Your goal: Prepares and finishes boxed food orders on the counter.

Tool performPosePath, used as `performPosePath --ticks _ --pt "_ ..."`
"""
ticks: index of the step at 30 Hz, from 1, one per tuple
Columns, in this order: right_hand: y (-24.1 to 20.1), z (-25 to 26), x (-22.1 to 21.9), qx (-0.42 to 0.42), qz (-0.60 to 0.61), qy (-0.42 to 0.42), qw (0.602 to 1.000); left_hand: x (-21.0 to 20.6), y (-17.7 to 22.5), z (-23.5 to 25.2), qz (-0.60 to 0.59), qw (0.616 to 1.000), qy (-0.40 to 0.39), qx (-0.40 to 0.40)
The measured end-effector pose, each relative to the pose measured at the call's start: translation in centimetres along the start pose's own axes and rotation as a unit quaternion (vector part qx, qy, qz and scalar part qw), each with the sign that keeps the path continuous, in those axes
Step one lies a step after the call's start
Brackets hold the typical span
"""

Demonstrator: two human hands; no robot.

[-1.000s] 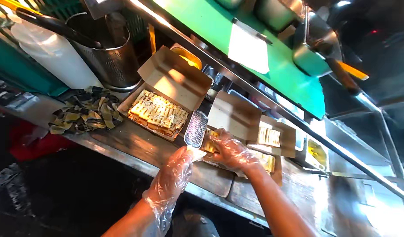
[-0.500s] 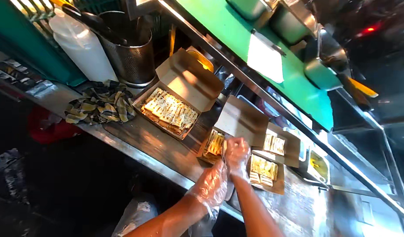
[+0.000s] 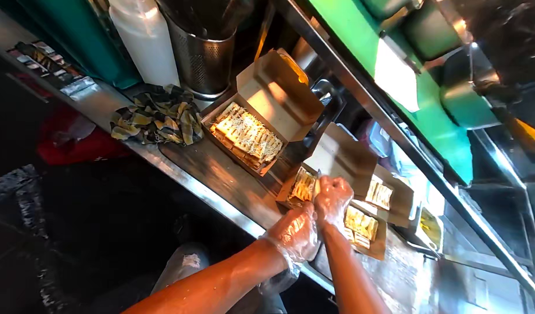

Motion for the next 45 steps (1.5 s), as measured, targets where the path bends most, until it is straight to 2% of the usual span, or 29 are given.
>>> performPosePath --ticks 2,5,7,10,14,18,21,24,26,27,30,32,36,39,41,43,45 --pt "0.6 2.3 -1.1 -0.02 -0.005 0.021 1.0 -0.2 0.1 0.4 0.014 1.0 -0.014 -0.008" --pt "1.0 -0.1 0.3 0.008 -0.038 0.013 0.999 0.0 -0.2 0.5 -0.005 1.0 -0.018 -0.006" --pt "0.7 -0.2 1.1 0.018 -0.038 0.041 0.998 -0.4 -0.1 0.5 -0.013 0.999 -0.015 -0.036" --pt "1.5 3.2 0.7 -0.029 -0.046 0.081 0.995 -1.2 0.7 1.0 0.01 0.997 -0.049 -0.051" --pt "1.0 -0.8 2.9 -0.012 -0.063 0.072 0.995 -1.5 0.6 1.4 -0.016 0.997 -0.056 -0.048" --pt "2.7 2.2 2.7 -0.072 -0.102 0.099 0.987 -2.2 1.5 1.6 0.031 0.992 -0.097 -0.08" --pt "2.9 -0.2 3.0 -0.034 -0.1 0.073 0.992 -1.7 1.4 2.4 0.004 0.995 -0.097 -0.037" --pt "3.2 2.5 4.7 -0.051 -0.106 0.064 0.991 -2.2 1.8 1.5 -0.026 0.996 -0.079 -0.044" --pt "2.5 3.0 7.4 -0.004 -0.066 0.096 0.993 -1.8 2.9 1.2 -0.076 0.996 -0.041 -0.034" --pt "2.9 2.3 8.1 0.025 -0.056 0.081 0.995 -2.0 3.2 1.1 -0.085 0.996 -0.029 -0.017" --pt "5.3 1.2 6.1 0.042 -0.04 -0.07 0.996 -4.5 3.6 0.8 -0.09 0.995 0.016 0.03" --pt "6.2 3.2 8.2 0.04 0.005 -0.058 0.997 -5.8 4.1 0.6 -0.092 0.993 0.053 0.057" --pt "10.8 5.0 14.9 0.036 0.092 0.055 0.994 -10.1 6.8 -0.9 -0.073 0.994 0.07 0.052" --pt "14.3 5.5 13.0 0.059 0.05 0.034 0.996 -14.9 9.7 0.4 -0.043 0.998 0.018 0.038" --pt "17.0 7.6 11.2 -0.005 0.003 -0.032 0.999 -17.1 10.5 1.8 -0.015 0.998 -0.029 0.05" --pt "18.2 8.3 10.5 -0.029 -0.008 -0.018 0.999 -17.7 10.4 2.4 -0.002 0.998 -0.041 0.053" --pt "17.2 6.6 11.3 -0.014 -0.006 0.001 1.0 -17.4 9.8 2.3 -0.007 0.998 -0.024 0.049"
Point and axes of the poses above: each hand's wrist, its own z-axis towards the middle knuckle, its own x-axis out of the back of the hand, y = z × x, the point moved 3 cm from there along z, towards the middle knuckle, and after that the axes turned 11 degrees about y, right-handed, at the moved point
